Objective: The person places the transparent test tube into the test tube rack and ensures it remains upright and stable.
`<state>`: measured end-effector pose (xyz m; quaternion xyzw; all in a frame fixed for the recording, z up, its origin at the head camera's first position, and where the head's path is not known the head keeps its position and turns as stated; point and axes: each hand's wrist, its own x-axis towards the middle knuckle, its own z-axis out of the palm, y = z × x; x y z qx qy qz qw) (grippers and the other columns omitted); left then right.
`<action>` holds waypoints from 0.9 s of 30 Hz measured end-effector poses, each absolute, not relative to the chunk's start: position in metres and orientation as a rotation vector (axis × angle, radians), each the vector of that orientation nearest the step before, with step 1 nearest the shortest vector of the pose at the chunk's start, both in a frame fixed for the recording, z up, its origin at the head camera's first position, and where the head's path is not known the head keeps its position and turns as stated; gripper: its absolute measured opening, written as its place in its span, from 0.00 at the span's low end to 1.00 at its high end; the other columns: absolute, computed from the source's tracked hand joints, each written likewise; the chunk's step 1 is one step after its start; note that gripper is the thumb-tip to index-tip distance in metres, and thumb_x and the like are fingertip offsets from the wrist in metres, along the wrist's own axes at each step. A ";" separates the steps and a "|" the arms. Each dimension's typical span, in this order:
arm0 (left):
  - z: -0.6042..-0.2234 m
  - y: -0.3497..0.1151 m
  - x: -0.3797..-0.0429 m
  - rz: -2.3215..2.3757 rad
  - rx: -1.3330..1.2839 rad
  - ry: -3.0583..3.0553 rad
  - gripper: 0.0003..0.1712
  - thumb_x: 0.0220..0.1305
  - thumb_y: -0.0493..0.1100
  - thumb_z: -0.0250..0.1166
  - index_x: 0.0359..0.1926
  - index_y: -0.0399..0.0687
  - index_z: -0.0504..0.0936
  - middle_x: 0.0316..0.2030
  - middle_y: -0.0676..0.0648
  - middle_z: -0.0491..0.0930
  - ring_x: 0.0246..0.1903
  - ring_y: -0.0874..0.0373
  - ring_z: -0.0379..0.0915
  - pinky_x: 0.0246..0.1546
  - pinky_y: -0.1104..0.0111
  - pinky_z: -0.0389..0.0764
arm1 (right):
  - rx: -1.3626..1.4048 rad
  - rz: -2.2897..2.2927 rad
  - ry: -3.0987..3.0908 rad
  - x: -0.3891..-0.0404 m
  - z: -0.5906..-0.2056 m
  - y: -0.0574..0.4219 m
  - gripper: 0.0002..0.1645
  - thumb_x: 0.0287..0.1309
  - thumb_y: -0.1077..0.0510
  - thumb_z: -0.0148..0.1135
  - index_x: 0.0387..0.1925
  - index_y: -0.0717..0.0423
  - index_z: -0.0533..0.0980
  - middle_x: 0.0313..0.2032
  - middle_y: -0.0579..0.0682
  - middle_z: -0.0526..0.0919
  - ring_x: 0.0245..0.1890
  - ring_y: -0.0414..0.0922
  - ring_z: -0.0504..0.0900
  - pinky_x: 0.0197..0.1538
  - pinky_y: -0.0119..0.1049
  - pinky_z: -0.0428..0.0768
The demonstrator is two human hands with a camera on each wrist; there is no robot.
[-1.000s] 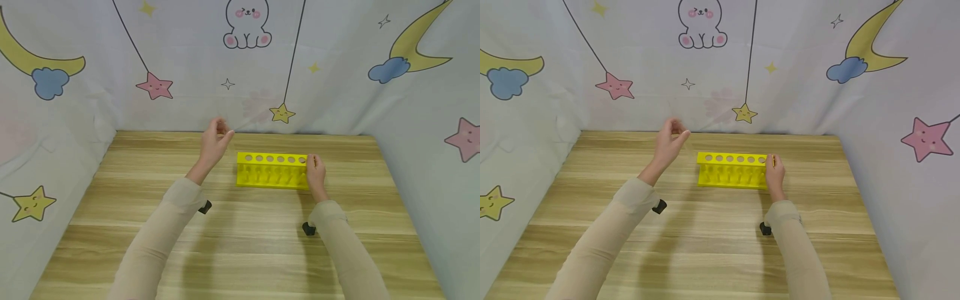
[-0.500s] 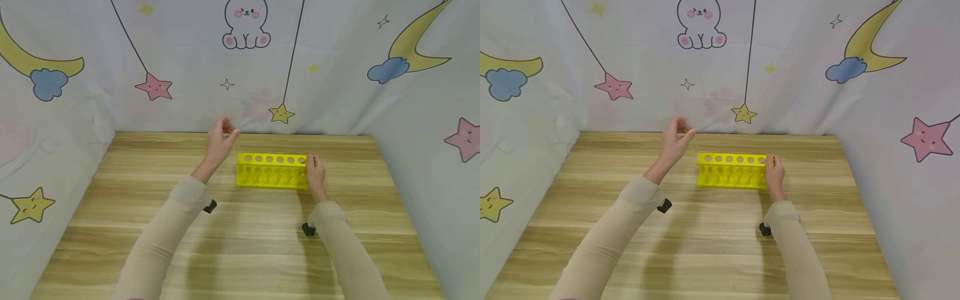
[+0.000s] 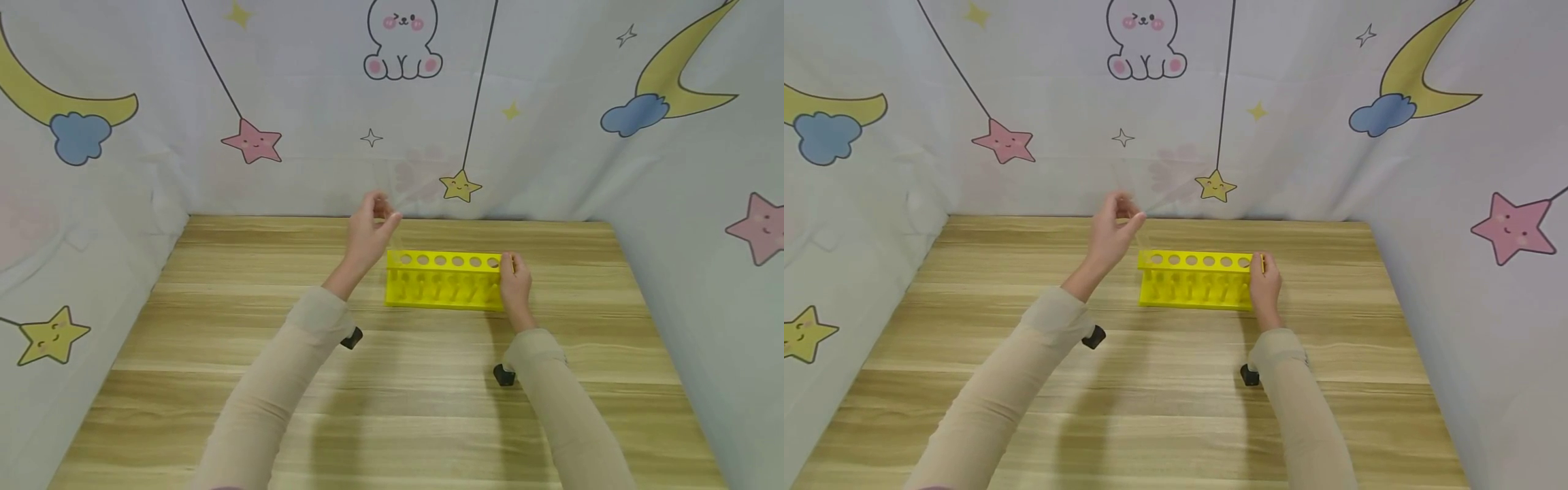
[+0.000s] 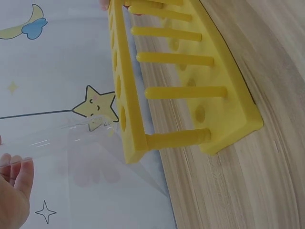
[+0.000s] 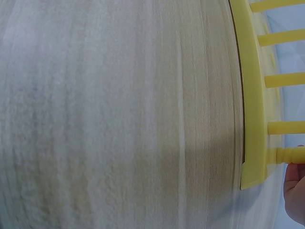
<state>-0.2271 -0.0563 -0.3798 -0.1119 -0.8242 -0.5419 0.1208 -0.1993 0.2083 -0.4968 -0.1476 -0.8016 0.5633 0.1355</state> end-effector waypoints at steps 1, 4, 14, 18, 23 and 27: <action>-0.380 -0.055 -0.227 -1.585 -0.331 -2.407 0.20 0.57 0.40 0.59 0.49 0.39 0.66 0.35 0.42 0.75 0.37 0.54 0.72 0.38 0.68 0.79 | -0.427 1.630 -2.322 -0.199 -0.497 0.208 0.24 0.63 0.43 0.39 0.38 0.59 0.73 0.20 0.45 0.66 0.14 0.33 0.57 0.21 0.25 0.60; -0.381 -0.053 -0.227 -1.581 -0.338 -2.404 0.20 0.57 0.40 0.59 0.49 0.39 0.66 0.35 0.43 0.75 0.37 0.54 0.72 0.37 0.69 0.79 | -0.429 1.632 -2.321 -0.199 -0.497 0.208 0.24 0.63 0.43 0.39 0.38 0.58 0.72 0.19 0.43 0.65 0.15 0.34 0.57 0.21 0.26 0.60; -0.385 -0.046 -0.226 -1.581 -0.375 -2.402 0.19 0.57 0.40 0.59 0.48 0.39 0.66 0.34 0.43 0.74 0.36 0.54 0.73 0.37 0.69 0.80 | -0.437 1.645 -2.320 -0.199 -0.497 0.209 0.25 0.63 0.44 0.39 0.40 0.60 0.73 0.25 0.48 0.70 0.16 0.32 0.58 0.22 0.25 0.61; -0.386 -0.044 -0.226 -1.575 -0.371 -2.411 0.19 0.57 0.40 0.59 0.48 0.39 0.67 0.33 0.44 0.74 0.36 0.55 0.72 0.37 0.69 0.79 | -0.447 1.635 -2.321 -0.199 -0.496 0.208 0.25 0.63 0.44 0.40 0.39 0.60 0.73 0.25 0.43 0.69 0.18 0.34 0.60 0.23 0.25 0.62; -0.387 -0.042 -0.226 -1.562 -0.373 -2.417 0.19 0.57 0.39 0.59 0.49 0.39 0.66 0.33 0.44 0.73 0.37 0.55 0.73 0.38 0.69 0.79 | -0.455 1.626 -2.316 -0.199 -0.496 0.208 0.23 0.62 0.44 0.41 0.39 0.59 0.72 0.25 0.43 0.67 0.21 0.36 0.62 0.26 0.25 0.64; -0.387 -0.040 -0.226 -1.552 -0.380 -2.411 0.19 0.57 0.39 0.59 0.48 0.38 0.66 0.32 0.44 0.74 0.37 0.54 0.73 0.38 0.69 0.80 | -0.451 1.629 -2.309 -0.200 -0.497 0.208 0.23 0.62 0.44 0.41 0.39 0.59 0.73 0.24 0.43 0.67 0.20 0.35 0.61 0.25 0.25 0.63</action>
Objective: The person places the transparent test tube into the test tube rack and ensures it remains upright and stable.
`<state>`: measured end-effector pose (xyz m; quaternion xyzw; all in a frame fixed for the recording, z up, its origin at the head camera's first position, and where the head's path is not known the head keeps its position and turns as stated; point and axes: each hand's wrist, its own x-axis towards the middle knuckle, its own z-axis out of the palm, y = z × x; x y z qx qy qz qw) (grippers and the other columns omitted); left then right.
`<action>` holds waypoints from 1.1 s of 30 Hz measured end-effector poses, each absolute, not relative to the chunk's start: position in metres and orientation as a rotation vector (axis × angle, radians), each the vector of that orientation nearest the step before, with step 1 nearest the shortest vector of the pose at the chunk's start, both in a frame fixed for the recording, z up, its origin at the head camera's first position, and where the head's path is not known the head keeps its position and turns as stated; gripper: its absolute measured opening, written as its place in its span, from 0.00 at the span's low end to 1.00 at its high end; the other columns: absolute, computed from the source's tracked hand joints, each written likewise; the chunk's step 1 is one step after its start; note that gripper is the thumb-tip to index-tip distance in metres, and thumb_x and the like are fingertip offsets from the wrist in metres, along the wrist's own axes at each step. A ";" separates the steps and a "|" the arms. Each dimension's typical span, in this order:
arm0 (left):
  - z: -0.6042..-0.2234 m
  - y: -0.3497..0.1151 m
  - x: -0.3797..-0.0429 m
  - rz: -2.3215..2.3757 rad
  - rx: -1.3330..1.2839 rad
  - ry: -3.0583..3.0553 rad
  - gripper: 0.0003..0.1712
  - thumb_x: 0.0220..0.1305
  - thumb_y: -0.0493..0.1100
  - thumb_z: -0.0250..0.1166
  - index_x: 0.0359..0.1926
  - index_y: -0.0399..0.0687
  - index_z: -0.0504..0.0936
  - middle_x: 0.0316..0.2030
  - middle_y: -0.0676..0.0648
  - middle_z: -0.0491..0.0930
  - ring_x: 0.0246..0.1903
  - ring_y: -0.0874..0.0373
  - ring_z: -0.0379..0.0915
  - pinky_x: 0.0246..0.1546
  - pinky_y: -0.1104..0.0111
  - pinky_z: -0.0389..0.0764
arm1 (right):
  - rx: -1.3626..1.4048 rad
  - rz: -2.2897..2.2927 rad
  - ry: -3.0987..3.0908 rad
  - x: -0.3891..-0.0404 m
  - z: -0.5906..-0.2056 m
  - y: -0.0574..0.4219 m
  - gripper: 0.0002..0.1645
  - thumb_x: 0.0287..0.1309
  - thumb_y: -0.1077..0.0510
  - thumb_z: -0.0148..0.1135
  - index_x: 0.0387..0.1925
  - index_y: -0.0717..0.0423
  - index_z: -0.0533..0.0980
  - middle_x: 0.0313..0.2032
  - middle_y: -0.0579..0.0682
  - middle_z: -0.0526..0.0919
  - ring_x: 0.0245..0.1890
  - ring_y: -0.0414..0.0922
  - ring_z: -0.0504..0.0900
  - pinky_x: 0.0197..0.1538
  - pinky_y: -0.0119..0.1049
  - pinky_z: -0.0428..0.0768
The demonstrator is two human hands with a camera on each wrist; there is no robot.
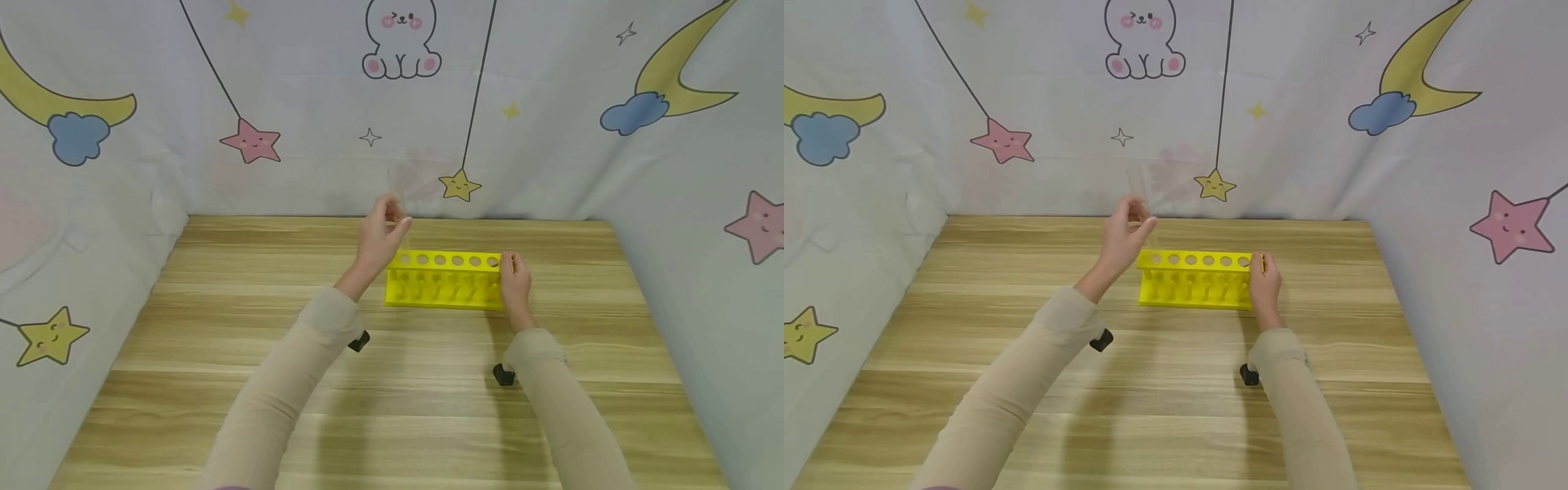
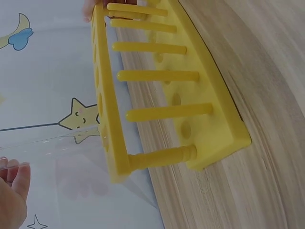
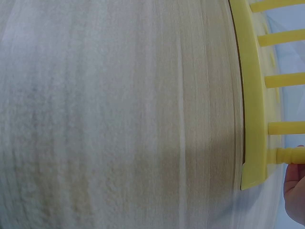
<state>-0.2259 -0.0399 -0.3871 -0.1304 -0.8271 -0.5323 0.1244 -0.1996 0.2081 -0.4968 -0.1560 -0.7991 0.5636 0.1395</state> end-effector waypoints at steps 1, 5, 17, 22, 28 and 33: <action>-0.387 -0.039 -0.226 -1.549 -0.380 -2.410 0.19 0.57 0.38 0.59 0.48 0.38 0.66 0.32 0.44 0.74 0.37 0.54 0.74 0.38 0.69 0.80 | -0.446 1.632 -2.307 -0.200 -0.497 0.208 0.23 0.62 0.44 0.41 0.38 0.60 0.72 0.24 0.43 0.67 0.19 0.35 0.61 0.24 0.25 0.63; -0.389 -0.038 -0.226 -1.537 -0.377 -2.411 0.19 0.57 0.38 0.59 0.49 0.37 0.67 0.33 0.43 0.74 0.37 0.54 0.74 0.37 0.70 0.80 | -0.449 1.634 -2.307 -0.199 -0.496 0.208 0.24 0.62 0.44 0.41 0.38 0.60 0.73 0.23 0.43 0.67 0.19 0.34 0.60 0.24 0.25 0.63; -0.394 -0.037 -0.227 -1.507 -0.366 -2.428 0.18 0.57 0.38 0.59 0.48 0.38 0.68 0.34 0.44 0.75 0.37 0.56 0.74 0.37 0.72 0.79 | -0.457 1.634 -2.320 -0.198 -0.495 0.208 0.24 0.62 0.44 0.41 0.38 0.60 0.72 0.23 0.44 0.66 0.17 0.33 0.60 0.23 0.25 0.63; -0.399 -0.037 -0.227 -1.494 -0.373 -2.430 0.18 0.56 0.38 0.59 0.47 0.37 0.68 0.34 0.43 0.75 0.37 0.55 0.74 0.36 0.73 0.79 | -0.448 1.666 -2.325 -0.197 -0.492 0.207 0.23 0.63 0.46 0.41 0.39 0.61 0.73 0.24 0.48 0.68 0.15 0.32 0.58 0.21 0.25 0.61; -0.403 -0.037 -0.226 -1.467 -0.384 -2.436 0.17 0.56 0.38 0.60 0.45 0.39 0.68 0.33 0.44 0.75 0.37 0.55 0.74 0.36 0.73 0.79 | -0.431 1.695 -2.313 -0.197 -0.489 0.206 0.21 0.64 0.52 0.41 0.40 0.66 0.71 0.27 0.58 0.70 0.13 0.32 0.56 0.20 0.25 0.59; -0.404 -0.036 -0.226 -1.475 -0.380 -2.443 0.15 0.56 0.38 0.60 0.44 0.39 0.68 0.32 0.44 0.74 0.37 0.56 0.74 0.36 0.74 0.79 | -0.445 1.682 -2.325 -0.198 -0.490 0.207 0.22 0.64 0.49 0.41 0.41 0.63 0.72 0.25 0.50 0.68 0.16 0.33 0.58 0.23 0.26 0.61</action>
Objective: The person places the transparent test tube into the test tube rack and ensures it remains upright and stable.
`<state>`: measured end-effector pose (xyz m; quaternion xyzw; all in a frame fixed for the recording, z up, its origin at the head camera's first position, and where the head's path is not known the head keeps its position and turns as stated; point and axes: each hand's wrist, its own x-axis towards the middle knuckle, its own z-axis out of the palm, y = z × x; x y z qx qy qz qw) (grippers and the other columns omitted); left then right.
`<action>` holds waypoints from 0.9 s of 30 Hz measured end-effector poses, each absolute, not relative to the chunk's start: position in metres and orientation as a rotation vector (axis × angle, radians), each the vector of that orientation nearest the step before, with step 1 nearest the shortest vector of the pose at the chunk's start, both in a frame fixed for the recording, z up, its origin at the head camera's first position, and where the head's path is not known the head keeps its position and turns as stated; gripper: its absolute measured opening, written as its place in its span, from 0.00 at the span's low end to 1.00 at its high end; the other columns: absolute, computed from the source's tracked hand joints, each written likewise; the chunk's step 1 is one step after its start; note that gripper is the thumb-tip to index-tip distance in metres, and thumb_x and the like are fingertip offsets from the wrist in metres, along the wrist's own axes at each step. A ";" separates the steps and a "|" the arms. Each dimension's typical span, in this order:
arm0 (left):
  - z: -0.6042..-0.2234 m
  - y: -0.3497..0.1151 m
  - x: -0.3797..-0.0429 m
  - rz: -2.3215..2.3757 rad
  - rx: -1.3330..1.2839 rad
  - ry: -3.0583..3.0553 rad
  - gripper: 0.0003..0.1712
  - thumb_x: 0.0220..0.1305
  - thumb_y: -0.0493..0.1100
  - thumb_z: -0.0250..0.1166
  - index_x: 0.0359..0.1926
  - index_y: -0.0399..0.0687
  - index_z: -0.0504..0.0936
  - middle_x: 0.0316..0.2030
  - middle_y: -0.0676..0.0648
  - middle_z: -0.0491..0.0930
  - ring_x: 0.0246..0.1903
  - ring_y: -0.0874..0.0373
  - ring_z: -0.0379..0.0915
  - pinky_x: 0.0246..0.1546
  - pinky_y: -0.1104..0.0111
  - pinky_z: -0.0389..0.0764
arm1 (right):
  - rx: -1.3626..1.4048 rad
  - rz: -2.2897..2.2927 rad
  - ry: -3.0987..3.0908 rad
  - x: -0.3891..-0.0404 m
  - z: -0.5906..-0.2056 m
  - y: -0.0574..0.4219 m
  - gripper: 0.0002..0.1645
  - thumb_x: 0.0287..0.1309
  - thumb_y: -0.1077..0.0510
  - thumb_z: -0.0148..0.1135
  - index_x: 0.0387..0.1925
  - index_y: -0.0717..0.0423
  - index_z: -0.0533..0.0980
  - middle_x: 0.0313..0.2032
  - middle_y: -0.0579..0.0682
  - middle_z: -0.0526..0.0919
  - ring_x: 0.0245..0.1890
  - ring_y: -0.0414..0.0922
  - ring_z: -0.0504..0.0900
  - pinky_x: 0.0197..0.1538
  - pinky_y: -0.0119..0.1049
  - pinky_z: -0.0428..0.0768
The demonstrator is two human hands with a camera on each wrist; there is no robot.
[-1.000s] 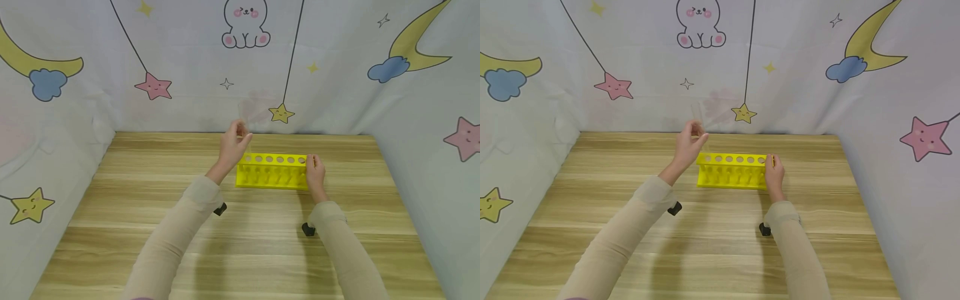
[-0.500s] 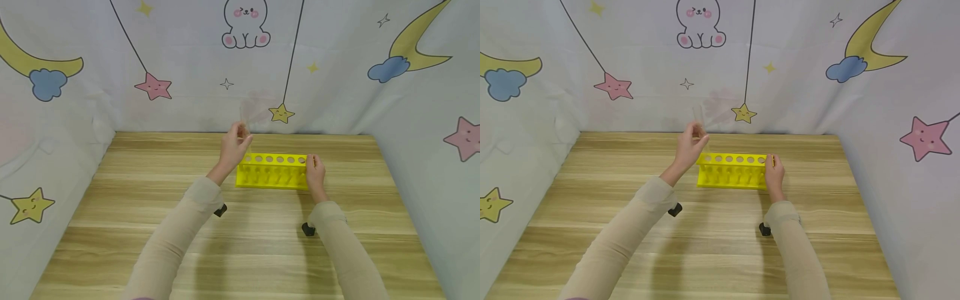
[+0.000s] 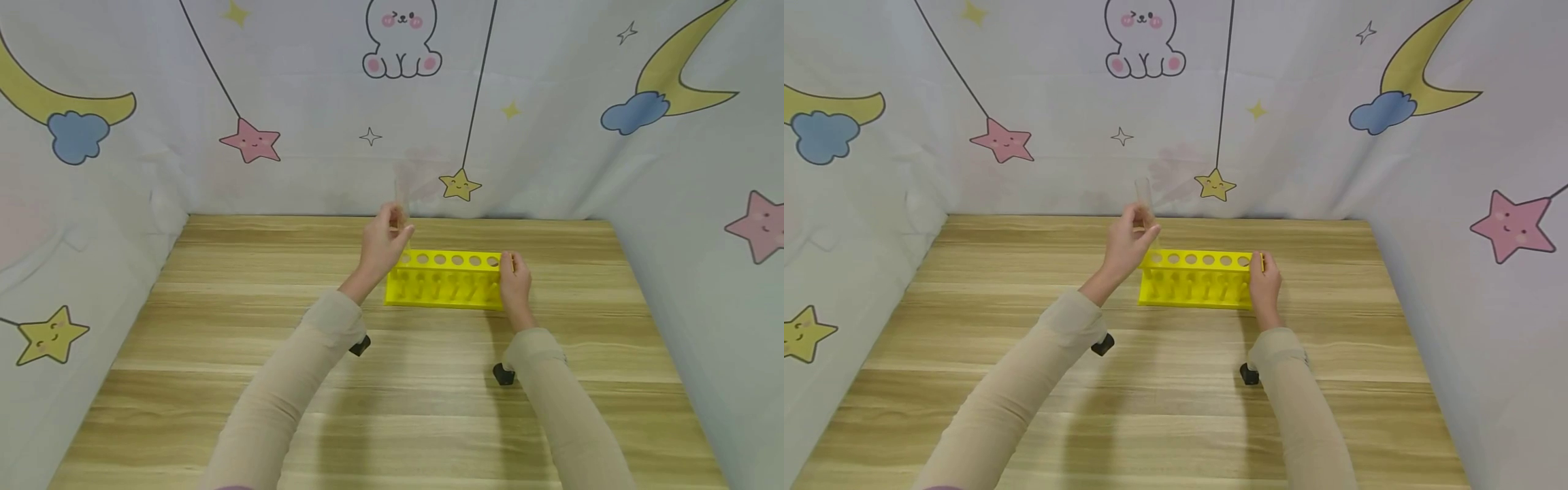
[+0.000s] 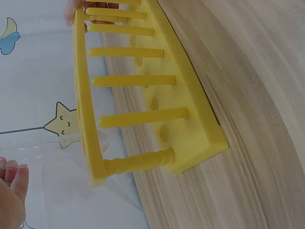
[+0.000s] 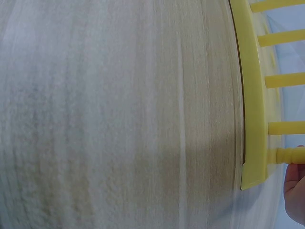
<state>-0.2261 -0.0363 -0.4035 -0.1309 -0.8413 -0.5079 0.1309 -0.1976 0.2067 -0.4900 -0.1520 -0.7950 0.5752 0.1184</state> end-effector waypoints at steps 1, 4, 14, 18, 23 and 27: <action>-0.404 -0.036 -0.226 -1.476 -0.377 -2.449 0.15 0.56 0.38 0.60 0.43 0.39 0.68 0.32 0.44 0.74 0.37 0.56 0.74 0.37 0.74 0.79 | -0.447 1.678 -2.327 -0.198 -0.491 0.207 0.23 0.64 0.47 0.40 0.41 0.62 0.72 0.25 0.48 0.68 0.16 0.33 0.58 0.24 0.26 0.61; -0.405 -0.036 -0.226 -1.479 -0.368 -2.467 0.14 0.56 0.38 0.60 0.42 0.40 0.68 0.33 0.45 0.74 0.37 0.56 0.74 0.37 0.74 0.79 | -0.445 1.659 -2.329 -0.198 -0.492 0.207 0.24 0.63 0.45 0.40 0.41 0.60 0.72 0.24 0.45 0.67 0.17 0.34 0.58 0.25 0.26 0.62; -0.410 -0.036 -0.225 -1.437 -0.374 -2.480 0.13 0.56 0.39 0.60 0.41 0.42 0.67 0.32 0.46 0.73 0.38 0.57 0.73 0.37 0.71 0.79 | -0.445 1.644 -2.324 -0.199 -0.494 0.207 0.25 0.63 0.43 0.39 0.40 0.60 0.71 0.22 0.44 0.64 0.18 0.34 0.58 0.24 0.26 0.61; -0.411 -0.036 -0.225 -1.415 -0.387 -2.472 0.13 0.56 0.39 0.60 0.41 0.41 0.67 0.31 0.47 0.73 0.37 0.57 0.73 0.37 0.72 0.79 | -0.440 1.642 -2.329 -0.198 -0.493 0.207 0.25 0.63 0.44 0.39 0.40 0.60 0.72 0.22 0.43 0.64 0.17 0.34 0.58 0.23 0.25 0.61; -0.414 -0.036 -0.225 -1.421 -0.399 -2.453 0.13 0.55 0.38 0.60 0.40 0.40 0.67 0.29 0.47 0.71 0.35 0.57 0.73 0.36 0.72 0.79 | -0.424 1.647 -2.325 -0.198 -0.493 0.208 0.24 0.63 0.46 0.40 0.41 0.61 0.73 0.21 0.43 0.65 0.15 0.32 0.58 0.22 0.25 0.61; -0.417 -0.036 -0.225 -1.418 -0.405 -2.453 0.13 0.56 0.39 0.60 0.38 0.40 0.66 0.28 0.46 0.71 0.34 0.57 0.74 0.35 0.73 0.80 | -0.422 1.655 -2.317 -0.198 -0.494 0.208 0.24 0.63 0.45 0.40 0.40 0.60 0.72 0.23 0.45 0.67 0.15 0.33 0.58 0.21 0.25 0.61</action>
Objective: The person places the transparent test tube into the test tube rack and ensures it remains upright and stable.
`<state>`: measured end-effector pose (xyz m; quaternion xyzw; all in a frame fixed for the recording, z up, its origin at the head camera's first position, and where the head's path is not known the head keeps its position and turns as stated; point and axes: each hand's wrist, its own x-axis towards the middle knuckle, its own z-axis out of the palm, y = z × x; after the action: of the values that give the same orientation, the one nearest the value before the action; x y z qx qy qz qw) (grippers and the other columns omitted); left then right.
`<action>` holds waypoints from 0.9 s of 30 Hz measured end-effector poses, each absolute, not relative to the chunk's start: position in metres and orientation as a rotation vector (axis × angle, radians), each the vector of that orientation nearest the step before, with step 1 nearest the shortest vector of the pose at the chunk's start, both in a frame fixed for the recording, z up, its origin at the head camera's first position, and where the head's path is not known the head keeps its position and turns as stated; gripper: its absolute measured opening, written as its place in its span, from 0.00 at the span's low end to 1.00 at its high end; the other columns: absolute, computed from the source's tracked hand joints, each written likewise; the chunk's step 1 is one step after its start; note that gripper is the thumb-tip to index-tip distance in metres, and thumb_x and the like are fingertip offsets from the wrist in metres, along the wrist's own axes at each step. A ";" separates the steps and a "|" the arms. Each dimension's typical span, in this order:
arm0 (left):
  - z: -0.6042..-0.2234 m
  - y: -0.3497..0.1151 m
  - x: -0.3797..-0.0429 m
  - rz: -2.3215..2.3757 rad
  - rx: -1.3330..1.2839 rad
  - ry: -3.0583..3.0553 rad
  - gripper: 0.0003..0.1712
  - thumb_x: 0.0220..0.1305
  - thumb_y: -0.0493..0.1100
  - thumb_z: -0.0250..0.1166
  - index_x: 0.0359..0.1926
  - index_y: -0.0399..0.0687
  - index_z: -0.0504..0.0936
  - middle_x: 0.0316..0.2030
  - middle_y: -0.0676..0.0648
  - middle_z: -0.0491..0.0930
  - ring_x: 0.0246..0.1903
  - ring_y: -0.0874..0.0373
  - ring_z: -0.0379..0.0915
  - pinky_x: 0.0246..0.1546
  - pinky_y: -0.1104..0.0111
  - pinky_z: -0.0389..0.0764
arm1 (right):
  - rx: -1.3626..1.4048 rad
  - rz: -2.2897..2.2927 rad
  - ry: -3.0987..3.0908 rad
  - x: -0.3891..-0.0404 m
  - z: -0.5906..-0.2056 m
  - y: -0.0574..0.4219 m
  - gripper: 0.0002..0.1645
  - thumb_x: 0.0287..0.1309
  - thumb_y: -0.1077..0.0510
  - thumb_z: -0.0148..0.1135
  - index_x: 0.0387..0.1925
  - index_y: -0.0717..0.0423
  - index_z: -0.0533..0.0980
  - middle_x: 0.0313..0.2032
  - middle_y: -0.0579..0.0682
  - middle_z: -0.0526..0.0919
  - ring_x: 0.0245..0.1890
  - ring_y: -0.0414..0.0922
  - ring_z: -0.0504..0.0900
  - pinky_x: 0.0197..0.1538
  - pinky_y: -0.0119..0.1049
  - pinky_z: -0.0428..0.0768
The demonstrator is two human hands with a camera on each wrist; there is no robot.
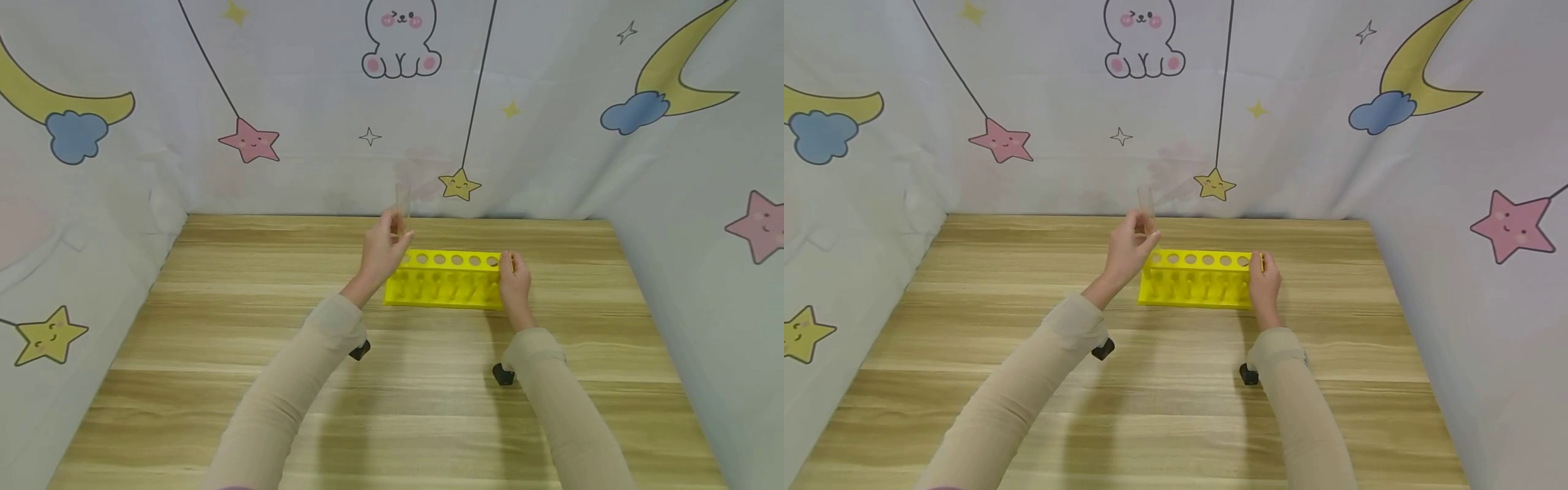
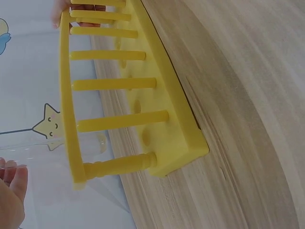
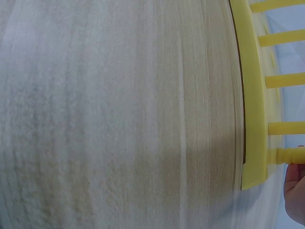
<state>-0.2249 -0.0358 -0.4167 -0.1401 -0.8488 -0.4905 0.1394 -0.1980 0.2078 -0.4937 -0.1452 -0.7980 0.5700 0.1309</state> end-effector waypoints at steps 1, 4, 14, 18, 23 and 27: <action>-0.417 -0.036 -0.225 -1.422 -0.405 -2.452 0.12 0.56 0.39 0.60 0.38 0.41 0.66 0.28 0.46 0.72 0.34 0.57 0.74 0.34 0.73 0.80 | -0.424 1.656 -2.317 -0.198 -0.494 0.208 0.24 0.63 0.45 0.40 0.40 0.60 0.72 0.23 0.44 0.67 0.15 0.33 0.58 0.21 0.25 0.61; -0.418 -0.036 -0.225 -1.420 -0.403 -2.462 0.12 0.56 0.39 0.60 0.37 0.42 0.66 0.28 0.45 0.72 0.34 0.57 0.74 0.35 0.74 0.79 | -0.430 1.651 -2.316 -0.199 -0.496 0.208 0.24 0.63 0.44 0.40 0.39 0.59 0.72 0.23 0.44 0.67 0.16 0.34 0.59 0.22 0.25 0.62; -0.420 -0.036 -0.222 -1.385 -0.380 -2.492 0.12 0.55 0.38 0.61 0.37 0.41 0.67 0.28 0.46 0.73 0.35 0.57 0.74 0.36 0.72 0.79 | -0.457 1.653 -2.316 -0.200 -0.495 0.208 0.23 0.62 0.44 0.40 0.39 0.58 0.72 0.24 0.43 0.68 0.18 0.35 0.60 0.23 0.26 0.62; -0.423 -0.036 -0.220 -1.363 -0.388 -2.505 0.12 0.56 0.39 0.60 0.38 0.42 0.67 0.27 0.47 0.71 0.35 0.57 0.73 0.36 0.71 0.79 | -0.474 1.665 -2.310 -0.200 -0.495 0.207 0.22 0.62 0.44 0.40 0.39 0.58 0.72 0.24 0.43 0.68 0.19 0.35 0.60 0.23 0.25 0.62; -0.425 -0.037 -0.219 -1.366 -0.398 -2.511 0.12 0.57 0.40 0.60 0.38 0.42 0.66 0.28 0.48 0.70 0.36 0.57 0.74 0.37 0.71 0.79 | -0.478 1.666 -2.309 -0.201 -0.495 0.207 0.23 0.62 0.45 0.40 0.39 0.58 0.72 0.25 0.43 0.68 0.20 0.36 0.61 0.24 0.25 0.62; -0.426 -0.037 -0.219 -1.363 -0.390 -2.517 0.11 0.57 0.40 0.60 0.37 0.43 0.66 0.28 0.48 0.70 0.36 0.57 0.74 0.38 0.70 0.79 | -0.479 1.662 -2.312 -0.201 -0.495 0.207 0.23 0.62 0.45 0.40 0.40 0.59 0.72 0.27 0.43 0.68 0.22 0.36 0.62 0.26 0.25 0.63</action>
<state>-0.2188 -0.0374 -0.4265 -0.1340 -0.8643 -0.4682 0.1259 -0.2007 0.2069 -0.4952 -0.1646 -0.7942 0.5710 0.1269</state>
